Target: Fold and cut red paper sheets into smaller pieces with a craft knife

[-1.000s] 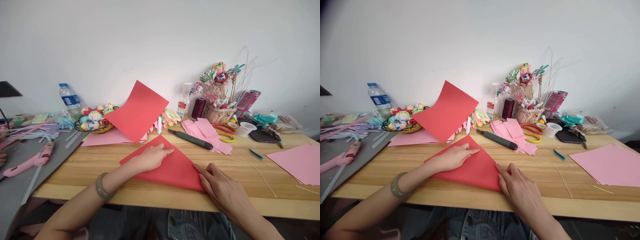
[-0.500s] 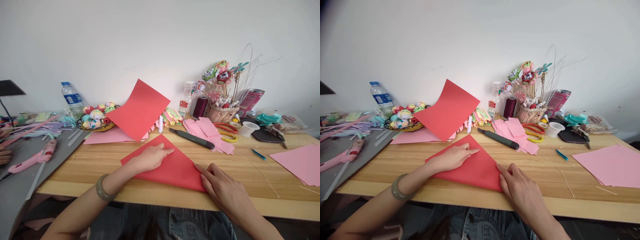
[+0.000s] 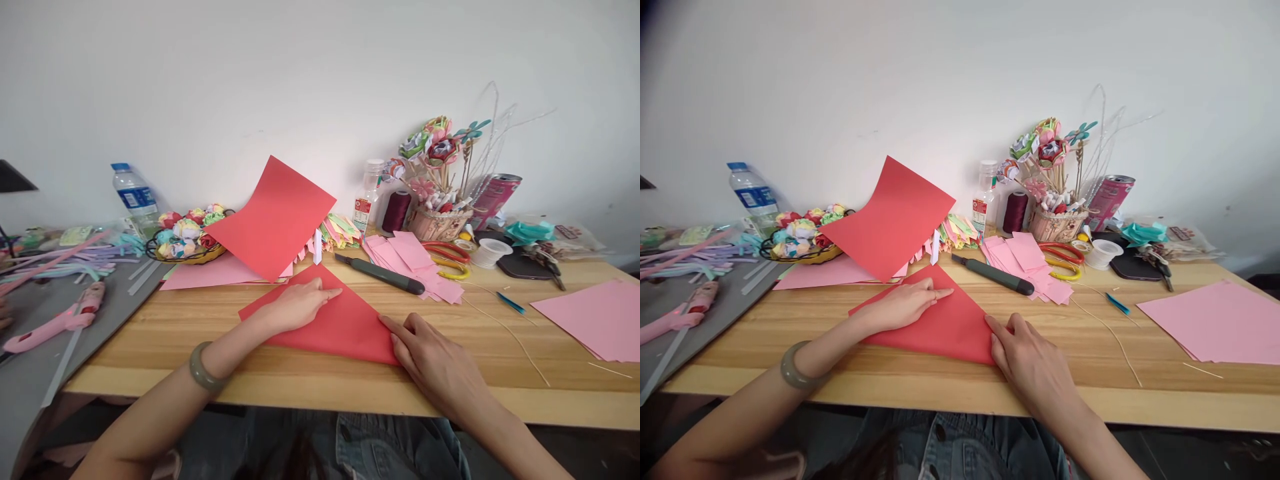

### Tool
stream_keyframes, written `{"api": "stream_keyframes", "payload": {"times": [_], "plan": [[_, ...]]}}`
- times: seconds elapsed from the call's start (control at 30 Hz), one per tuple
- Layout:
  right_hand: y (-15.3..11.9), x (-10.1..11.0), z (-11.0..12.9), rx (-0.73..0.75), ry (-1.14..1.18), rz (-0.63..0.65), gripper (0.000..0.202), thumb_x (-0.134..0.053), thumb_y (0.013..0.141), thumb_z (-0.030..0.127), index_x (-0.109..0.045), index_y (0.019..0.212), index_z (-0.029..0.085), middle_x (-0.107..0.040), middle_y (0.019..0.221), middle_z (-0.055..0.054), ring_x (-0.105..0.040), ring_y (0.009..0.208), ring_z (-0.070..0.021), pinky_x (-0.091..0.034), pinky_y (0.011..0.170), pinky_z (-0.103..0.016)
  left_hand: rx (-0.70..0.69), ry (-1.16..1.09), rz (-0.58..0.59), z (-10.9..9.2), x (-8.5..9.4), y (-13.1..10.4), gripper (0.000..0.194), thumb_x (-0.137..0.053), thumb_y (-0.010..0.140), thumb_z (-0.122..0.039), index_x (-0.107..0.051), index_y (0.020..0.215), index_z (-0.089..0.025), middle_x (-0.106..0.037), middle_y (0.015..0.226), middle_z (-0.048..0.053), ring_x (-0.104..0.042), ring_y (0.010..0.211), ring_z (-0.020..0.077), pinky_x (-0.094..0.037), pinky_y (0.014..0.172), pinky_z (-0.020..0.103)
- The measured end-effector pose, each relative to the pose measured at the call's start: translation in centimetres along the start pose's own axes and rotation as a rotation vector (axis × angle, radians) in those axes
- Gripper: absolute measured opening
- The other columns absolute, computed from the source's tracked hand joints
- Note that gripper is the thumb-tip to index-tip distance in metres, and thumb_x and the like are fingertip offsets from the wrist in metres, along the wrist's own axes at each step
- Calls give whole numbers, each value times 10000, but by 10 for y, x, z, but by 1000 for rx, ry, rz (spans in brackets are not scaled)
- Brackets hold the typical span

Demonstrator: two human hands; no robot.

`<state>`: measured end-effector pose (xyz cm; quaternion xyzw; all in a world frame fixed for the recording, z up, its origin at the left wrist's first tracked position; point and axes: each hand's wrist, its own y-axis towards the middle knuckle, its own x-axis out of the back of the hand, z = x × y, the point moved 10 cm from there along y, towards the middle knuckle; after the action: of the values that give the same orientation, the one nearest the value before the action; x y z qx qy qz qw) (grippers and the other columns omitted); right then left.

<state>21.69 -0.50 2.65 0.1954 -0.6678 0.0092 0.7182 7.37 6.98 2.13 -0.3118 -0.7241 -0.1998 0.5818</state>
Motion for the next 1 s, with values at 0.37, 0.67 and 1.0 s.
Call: {"api": "stream_keyframes", "payload": {"times": [0.37,0.67,1.0], "plan": [[-22,9,-27,-95,68,-41,426,-295,914,454,-594,1148,260,-593,739,-9,-637,617,-136,-426,421,-225,-22,37,13,-1,-1,0,431,-218,953,-280,-382,1352,-275,-475,855,35,-476,734,148,-345,682,238],[-30,14,-26,-95,-35,-149,415,-307,919,413,-584,1142,200,-669,874,-56,-660,751,-188,-495,464,-266,22,76,21,1,-4,0,449,-193,946,-250,-346,1359,-338,-440,858,27,-462,702,148,-321,641,253],[-31,17,-11,66,-51,-136,419,-246,939,369,-611,1111,259,-527,647,-6,-583,553,-128,-428,399,-208,32,90,29,2,-6,-1,475,-166,936,-228,-315,1374,-334,-454,921,44,-460,704,155,-324,613,250]]}}
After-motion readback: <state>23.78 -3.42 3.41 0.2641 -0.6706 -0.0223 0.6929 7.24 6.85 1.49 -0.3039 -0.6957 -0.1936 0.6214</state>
